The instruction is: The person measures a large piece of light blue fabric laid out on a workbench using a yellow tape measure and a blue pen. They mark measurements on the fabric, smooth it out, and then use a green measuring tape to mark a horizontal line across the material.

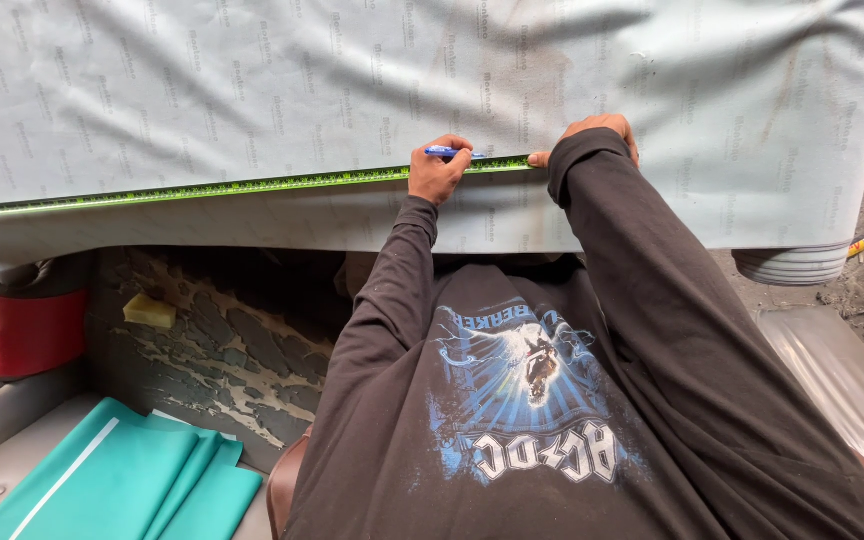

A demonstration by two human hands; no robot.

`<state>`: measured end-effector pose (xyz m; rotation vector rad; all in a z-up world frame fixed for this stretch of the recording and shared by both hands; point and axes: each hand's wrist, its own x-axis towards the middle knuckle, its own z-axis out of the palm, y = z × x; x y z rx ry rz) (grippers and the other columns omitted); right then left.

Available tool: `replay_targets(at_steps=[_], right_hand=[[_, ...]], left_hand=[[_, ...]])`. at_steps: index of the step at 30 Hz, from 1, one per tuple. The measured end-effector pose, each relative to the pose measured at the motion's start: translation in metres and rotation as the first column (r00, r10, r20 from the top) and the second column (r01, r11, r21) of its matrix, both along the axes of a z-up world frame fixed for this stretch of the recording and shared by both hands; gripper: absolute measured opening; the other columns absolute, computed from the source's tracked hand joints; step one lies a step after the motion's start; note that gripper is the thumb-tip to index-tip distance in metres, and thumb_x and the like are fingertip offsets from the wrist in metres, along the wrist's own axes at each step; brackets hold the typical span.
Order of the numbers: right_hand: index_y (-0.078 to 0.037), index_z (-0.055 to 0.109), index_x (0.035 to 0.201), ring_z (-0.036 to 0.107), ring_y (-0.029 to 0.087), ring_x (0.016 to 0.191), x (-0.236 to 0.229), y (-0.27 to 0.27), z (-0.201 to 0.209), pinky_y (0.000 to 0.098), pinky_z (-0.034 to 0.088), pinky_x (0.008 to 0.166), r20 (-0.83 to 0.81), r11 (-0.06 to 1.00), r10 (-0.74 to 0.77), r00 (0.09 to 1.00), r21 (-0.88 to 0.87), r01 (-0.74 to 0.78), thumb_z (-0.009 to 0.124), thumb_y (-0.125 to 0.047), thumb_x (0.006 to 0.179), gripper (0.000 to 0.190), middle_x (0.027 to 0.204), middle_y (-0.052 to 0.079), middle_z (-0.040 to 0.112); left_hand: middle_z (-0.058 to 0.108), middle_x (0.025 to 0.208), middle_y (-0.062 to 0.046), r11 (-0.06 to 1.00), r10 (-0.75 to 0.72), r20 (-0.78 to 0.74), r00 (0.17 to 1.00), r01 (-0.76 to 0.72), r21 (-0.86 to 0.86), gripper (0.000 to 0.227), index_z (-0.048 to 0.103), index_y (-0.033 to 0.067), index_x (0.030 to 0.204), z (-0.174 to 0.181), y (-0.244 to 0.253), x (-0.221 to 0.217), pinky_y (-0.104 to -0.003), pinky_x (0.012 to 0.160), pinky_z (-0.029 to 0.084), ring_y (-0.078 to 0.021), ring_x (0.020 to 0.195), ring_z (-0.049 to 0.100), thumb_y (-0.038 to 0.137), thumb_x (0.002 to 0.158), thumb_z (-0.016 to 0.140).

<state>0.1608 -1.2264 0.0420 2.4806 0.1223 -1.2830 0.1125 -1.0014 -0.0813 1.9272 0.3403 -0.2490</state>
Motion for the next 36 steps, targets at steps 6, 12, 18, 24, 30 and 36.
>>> replay_targets(at_steps=[6, 12, 18, 24, 30, 36], right_hand=[[-0.023, 0.077, 0.115, 0.075, 0.025, 0.099, 0.000, -0.002, -0.001, 0.0428, 0.054, 0.078, -0.001, 1.000, -0.002, 1.000, 0.004, 0.002, 0.041, -0.088, 0.087, 0.080, 0.102, 0.007, 0.080], [-0.023, 0.077, 0.116, 0.075, 0.025, 0.101, -0.001, -0.004, -0.001, 0.0431, 0.054, 0.079, -0.001, 1.000, -0.001, 1.000, 0.009, 0.001, 0.042, -0.087, 0.087, 0.079, 0.103, 0.007, 0.080], [-0.023, 0.077, 0.118, 0.075, 0.025, 0.103, -0.002, -0.004, -0.001, 0.0434, 0.055, 0.081, -0.004, 1.000, -0.009, 1.000, 0.015, 0.009, 0.044, -0.086, 0.088, 0.077, 0.105, 0.007, 0.081], [-0.024, 0.077, 0.119, 0.075, 0.025, 0.105, -0.004, -0.005, -0.002, 0.0436, 0.055, 0.082, -0.001, 1.000, -0.015, 1.000, 0.019, 0.015, 0.045, -0.085, 0.088, 0.076, 0.107, 0.007, 0.081], [-0.024, 0.077, 0.121, 0.075, 0.025, 0.107, -0.002, -0.002, -0.003, 0.0439, 0.055, 0.084, 0.004, 1.000, -0.013, 1.000, 0.023, 0.013, 0.046, -0.084, 0.088, 0.075, 0.109, 0.007, 0.081], [-0.025, 0.077, 0.122, 0.075, 0.025, 0.109, -0.003, -0.002, -0.003, 0.0442, 0.055, 0.085, 0.035, 1.000, -0.008, 0.999, 0.027, 0.007, 0.047, -0.083, 0.088, 0.074, 0.110, 0.007, 0.082]], left_hand=[[0.072, 0.072, -0.009, 1.000, -0.002, 0.011, 1.000, 0.003, -0.004, 0.014, 0.084, 0.0277, 0.088, 0.001, 0.000, -0.001, -0.036, 0.069, 0.055, -0.0199, 0.072, 0.069, 0.031, 0.079, 0.073], [0.073, 0.074, -0.009, 1.000, -0.014, -0.022, 1.000, 0.014, -0.012, 0.014, 0.083, 0.0282, 0.089, 0.004, 0.002, 0.000, -0.036, 0.071, 0.055, -0.0205, 0.074, 0.070, 0.033, 0.079, 0.074], [0.072, 0.075, -0.010, 0.999, -0.037, -0.040, 0.998, 0.036, -0.030, 0.016, 0.084, 0.0278, 0.092, 0.004, 0.003, 0.000, -0.037, 0.072, 0.055, -0.0197, 0.075, 0.069, 0.034, 0.079, 0.074], [0.074, 0.076, -0.008, 0.999, -0.036, -0.058, 0.998, 0.035, -0.015, 0.015, 0.084, 0.0300, 0.090, 0.003, 0.004, 0.001, -0.037, 0.073, 0.055, -0.0199, 0.077, 0.071, 0.034, 0.079, 0.075], [0.073, 0.075, -0.009, 0.999, -0.039, -0.048, 0.998, 0.038, -0.023, 0.016, 0.084, 0.0294, 0.091, 0.006, 0.003, 0.001, -0.036, 0.073, 0.055, -0.0196, 0.077, 0.070, 0.033, 0.079, 0.075], [0.074, 0.079, -0.011, 0.999, -0.026, -0.053, 0.998, 0.024, -0.032, 0.016, 0.084, 0.0274, 0.091, 0.014, 0.001, 0.000, -0.037, 0.076, 0.055, -0.0229, 0.080, 0.071, 0.033, 0.079, 0.075]])
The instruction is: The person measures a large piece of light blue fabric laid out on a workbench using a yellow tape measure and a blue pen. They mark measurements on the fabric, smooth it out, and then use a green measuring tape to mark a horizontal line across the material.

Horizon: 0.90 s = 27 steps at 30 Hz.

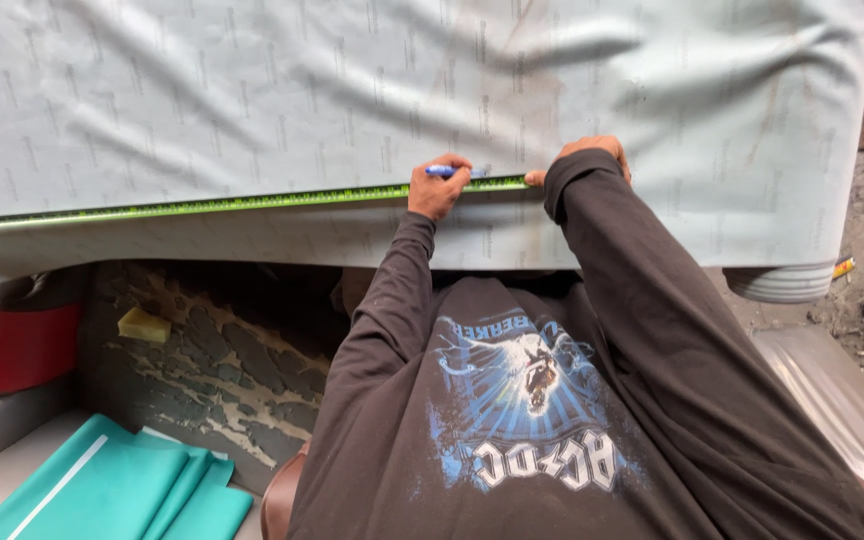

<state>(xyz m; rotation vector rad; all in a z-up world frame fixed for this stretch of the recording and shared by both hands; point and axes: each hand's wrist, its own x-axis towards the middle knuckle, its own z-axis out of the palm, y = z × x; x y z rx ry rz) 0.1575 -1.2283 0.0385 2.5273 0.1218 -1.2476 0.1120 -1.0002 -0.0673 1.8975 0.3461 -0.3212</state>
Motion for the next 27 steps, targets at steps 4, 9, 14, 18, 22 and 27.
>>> replay_targets(at_steps=[4, 9, 14, 18, 22, 27], right_hand=[[-0.025, 0.077, 0.123, 0.076, 0.025, 0.110, -0.004, -0.004, 0.000, 0.0444, 0.056, 0.086, 0.036, 1.000, 0.007, 0.999, 0.002, -0.007, 0.048, -0.083, 0.089, 0.073, 0.111, 0.007, 0.082], [-0.025, 0.077, 0.124, 0.076, 0.025, 0.112, -0.005, -0.005, -0.001, 0.0447, 0.056, 0.087, 0.071, 1.000, 0.018, 0.997, 0.012, -0.019, 0.049, -0.082, 0.089, 0.072, 0.113, 0.007, 0.082], [-0.025, 0.077, 0.125, 0.076, 0.025, 0.113, -0.005, -0.007, -0.002, 0.0449, 0.056, 0.088, 0.083, 1.000, 0.013, 0.996, 0.022, -0.015, 0.050, -0.081, 0.089, 0.072, 0.115, 0.007, 0.083], [-0.026, 0.077, 0.126, 0.076, 0.025, 0.115, 0.001, -0.008, -0.010, 0.0451, 0.056, 0.090, 0.026, 0.999, 0.023, 0.999, 0.024, -0.023, 0.051, -0.080, 0.089, 0.071, 0.116, 0.007, 0.083], [-0.026, 0.077, 0.127, 0.076, 0.025, 0.116, 0.000, -0.009, -0.005, 0.0452, 0.056, 0.090, 0.041, 0.999, 0.041, 0.998, 0.031, -0.043, 0.051, -0.080, 0.090, 0.070, 0.117, 0.007, 0.083], [-0.026, 0.076, 0.129, 0.076, 0.025, 0.118, 0.016, -0.037, -0.009, 0.0455, 0.057, 0.092, 0.099, 0.993, 0.106, 0.989, 0.045, -0.111, 0.052, -0.079, 0.090, 0.069, 0.119, 0.007, 0.083]], left_hand=[[0.075, 0.079, -0.007, 1.000, -0.004, -0.010, 1.000, 0.004, 0.005, 0.015, 0.083, 0.0304, 0.090, -0.010, 0.003, 0.001, -0.039, 0.075, 0.055, -0.0218, 0.079, 0.071, 0.033, 0.078, 0.074], [0.078, 0.080, -0.007, 0.987, 0.069, 0.147, 0.987, -0.046, -0.157, 0.014, 0.079, 0.0241, 0.104, 0.008, 0.002, 0.000, -0.033, 0.074, 0.058, -0.0150, 0.074, 0.074, 0.024, 0.093, 0.069], [0.076, 0.104, -0.003, 0.926, -0.125, 0.485, 0.866, -0.074, 0.370, 0.014, 0.074, 0.0255, 0.114, -0.009, 0.025, -0.018, -0.043, 0.092, 0.052, -0.0280, 0.103, 0.070, 0.032, 0.103, 0.068], [0.065, 0.100, 0.002, 0.669, -0.423, 0.406, 0.810, -0.022, 0.743, 0.023, 0.066, 0.0291, 0.118, -0.029, 0.047, -0.028, -0.040, 0.098, 0.043, -0.0215, 0.108, 0.061, 0.040, 0.098, 0.071], [0.057, 0.096, 0.003, 0.571, -0.493, 0.328, 0.806, 0.016, 0.821, 0.025, 0.061, 0.0318, 0.114, -0.050, 0.053, -0.030, -0.042, 0.095, 0.042, -0.0224, 0.107, 0.058, 0.052, 0.099, 0.064], [0.051, 0.088, 0.001, 0.502, -0.644, 0.287, 0.709, 0.108, 0.858, 0.016, 0.057, 0.0292, 0.103, -0.036, 0.055, -0.032, -0.040, 0.074, 0.055, -0.0265, 0.074, 0.066, 0.045, 0.102, 0.060]])
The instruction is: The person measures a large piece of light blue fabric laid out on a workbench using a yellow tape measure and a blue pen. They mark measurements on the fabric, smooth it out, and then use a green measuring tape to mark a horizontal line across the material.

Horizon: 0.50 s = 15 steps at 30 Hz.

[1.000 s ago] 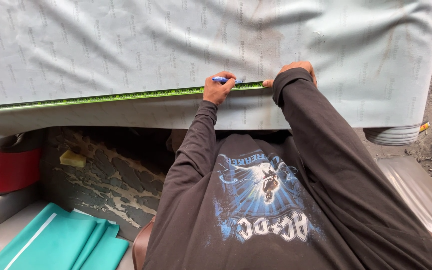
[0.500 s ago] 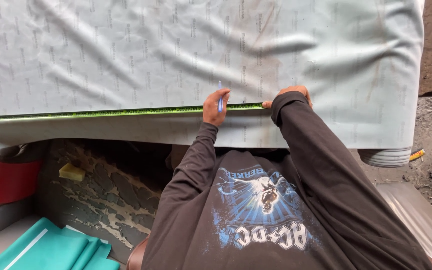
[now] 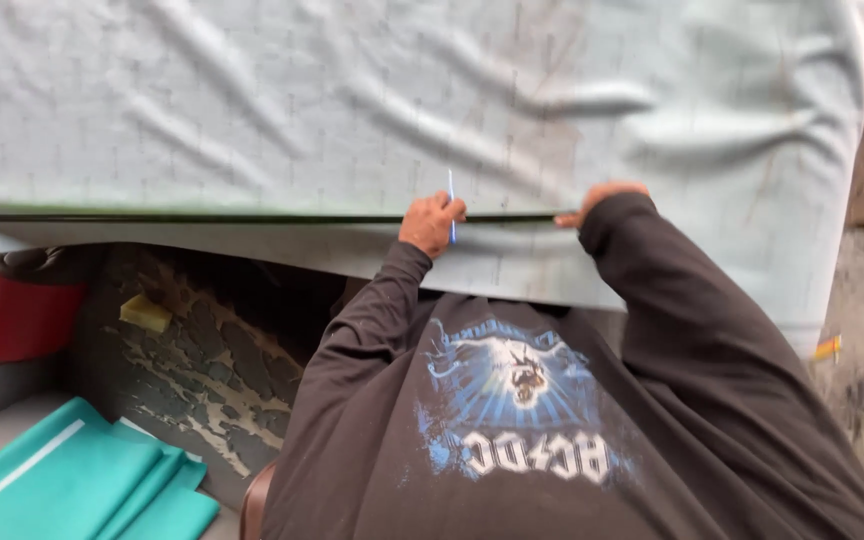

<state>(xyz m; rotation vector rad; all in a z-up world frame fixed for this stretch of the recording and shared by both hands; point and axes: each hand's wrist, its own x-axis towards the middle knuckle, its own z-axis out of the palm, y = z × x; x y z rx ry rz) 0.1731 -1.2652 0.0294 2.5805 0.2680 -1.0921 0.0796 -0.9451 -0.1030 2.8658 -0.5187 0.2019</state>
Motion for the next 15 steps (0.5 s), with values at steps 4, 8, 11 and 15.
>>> replay_targets(at_steps=[4, 8, 11, 15], right_hand=[[-0.027, 0.069, 0.138, 0.072, 0.032, 0.124, 0.015, -0.053, -0.067, 0.0460, 0.056, 0.099, -0.039, 0.953, 0.001, 0.999, 0.303, 0.011, 0.060, -0.080, 0.087, 0.074, 0.122, 0.011, 0.081], [-0.038, 0.071, 0.132, 0.069, 0.035, 0.128, 0.018, -0.050, -0.051, 0.0443, 0.055, 0.105, -0.208, 0.934, 0.044, 0.977, 0.356, 0.034, 0.048, -0.065, 0.096, 0.050, 0.124, 0.012, 0.081], [-0.042, 0.073, 0.127, 0.073, 0.031, 0.121, 0.027, -0.045, -0.039, 0.0410, 0.056, 0.101, -0.208, 0.940, 0.023, 0.978, 0.336, 0.050, 0.046, -0.065, 0.096, 0.047, 0.115, 0.006, 0.083], [-0.039, 0.073, 0.126, 0.074, 0.034, 0.117, 0.050, -0.031, -0.046, 0.0438, 0.057, 0.097, -0.175, 0.918, -0.025, 0.984, 0.386, 0.092, 0.052, -0.059, 0.096, 0.042, 0.111, 0.009, 0.083]], left_hand=[[0.052, 0.088, -0.004, 0.990, 0.005, -0.019, 1.000, -0.008, -0.139, 0.015, 0.058, 0.0261, 0.105, 0.037, 0.009, -0.003, -0.043, 0.071, 0.061, -0.0354, 0.072, 0.071, 0.041, 0.103, 0.060], [0.056, 0.086, -0.002, 0.989, -0.013, -0.109, 0.994, -0.003, -0.148, 0.021, 0.056, 0.0292, 0.102, 0.037, 0.021, 0.004, -0.042, 0.074, 0.061, -0.0336, 0.078, 0.072, 0.050, 0.104, 0.056], [0.058, 0.084, -0.001, 0.993, -0.027, -0.111, 0.993, 0.013, -0.117, 0.021, 0.054, 0.0297, 0.101, 0.048, 0.025, 0.024, -0.042, 0.074, 0.061, -0.0305, 0.079, 0.073, 0.051, 0.105, 0.054], [0.063, 0.085, 0.001, 0.998, -0.033, -0.049, 0.998, 0.031, -0.053, 0.026, 0.052, 0.0285, 0.098, 0.058, 0.027, 0.059, -0.042, 0.076, 0.060, -0.0273, 0.081, 0.074, 0.053, 0.106, 0.049]])
